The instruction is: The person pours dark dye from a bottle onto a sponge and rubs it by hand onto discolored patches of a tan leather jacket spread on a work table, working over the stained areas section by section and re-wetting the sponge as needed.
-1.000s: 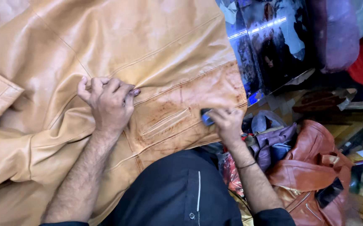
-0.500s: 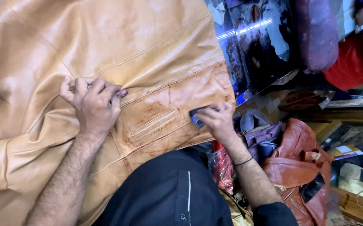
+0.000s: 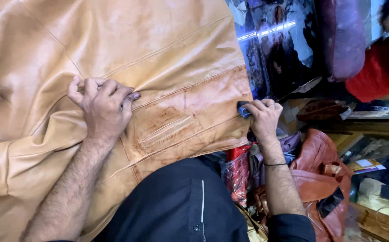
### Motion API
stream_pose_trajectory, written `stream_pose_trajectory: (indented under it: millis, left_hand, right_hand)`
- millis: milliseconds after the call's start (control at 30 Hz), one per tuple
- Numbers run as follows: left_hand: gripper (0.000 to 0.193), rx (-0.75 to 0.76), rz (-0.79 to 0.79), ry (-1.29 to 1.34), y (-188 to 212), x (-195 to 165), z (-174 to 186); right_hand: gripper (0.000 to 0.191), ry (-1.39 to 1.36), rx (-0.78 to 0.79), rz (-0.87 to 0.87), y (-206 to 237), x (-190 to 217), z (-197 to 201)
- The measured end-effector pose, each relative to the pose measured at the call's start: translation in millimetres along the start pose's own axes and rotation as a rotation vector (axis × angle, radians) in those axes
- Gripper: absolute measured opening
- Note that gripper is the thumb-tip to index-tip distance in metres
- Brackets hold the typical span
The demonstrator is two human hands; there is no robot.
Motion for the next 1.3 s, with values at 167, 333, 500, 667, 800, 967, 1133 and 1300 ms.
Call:
stream_pose_trajectory:
  millis: [167, 333, 500, 667, 800, 967, 1133, 1300]
  left_hand:
    - [0.005, -0.011, -0.005, -0.004, -1.1, -0.8, 0.0]
    - [0.01, -0.002, -0.004, 0.004, -2.0, -2.6, 1.2]
    - [0.008, -0.015, -0.009, 0.007, -3.3, -5.1, 2.8]
    - [0.011, -0.012, 0.008, -0.01, -3.1, -4.9, 4.2]
    - [0.011, -0.019, 0.014, -0.003, -3.6, -3.8, 1.1]
    - [0.01, -0.007, 0.017, -0.007, -0.8, -2.6, -2.5]
    - [0.007, -0.002, -0.003, -0.041, -2.5, -5.5, 0.5]
    - [0.014, -0.004, 0.012, -0.02, -4.1, -8.2, 9.2]
  right_hand:
    - [0.027, -0.064, -0.063, 0.303, 6.5, 10.0, 0.6]
    - [0.023, -0.048, -0.078, -0.011, 0.6, 2.6, -5.1]
    - [0.025, -0.138, -0.046, 0.186, -5.9, 19.1, -19.3]
    - [0.032, -0.134, -0.039, 0.075, -5.0, 23.3, -25.1]
    - [0.025, -0.286, 0.045, 0.351, -5.4, 28.0, -9.4]
    - [0.024, 0.045, 0.148, 0.13, -10.7, 4.6, 0.7]
    - [0.024, -0.151, 0.016, 0.212, -3.4, 31.9, -6.5]
    - [0.028, -0.068, -0.045, 0.037, -8.1, 44.2, -13.6]
Point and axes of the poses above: each hand's wrist, its own y-axis away from the middle knuckle, its own z-axis out of the back of the hand, x = y × z, the point moved 5 cm from there along -y, towards the middle knuckle, and after that the axes turned 6 degrees about -x, right-handed, at the moved point
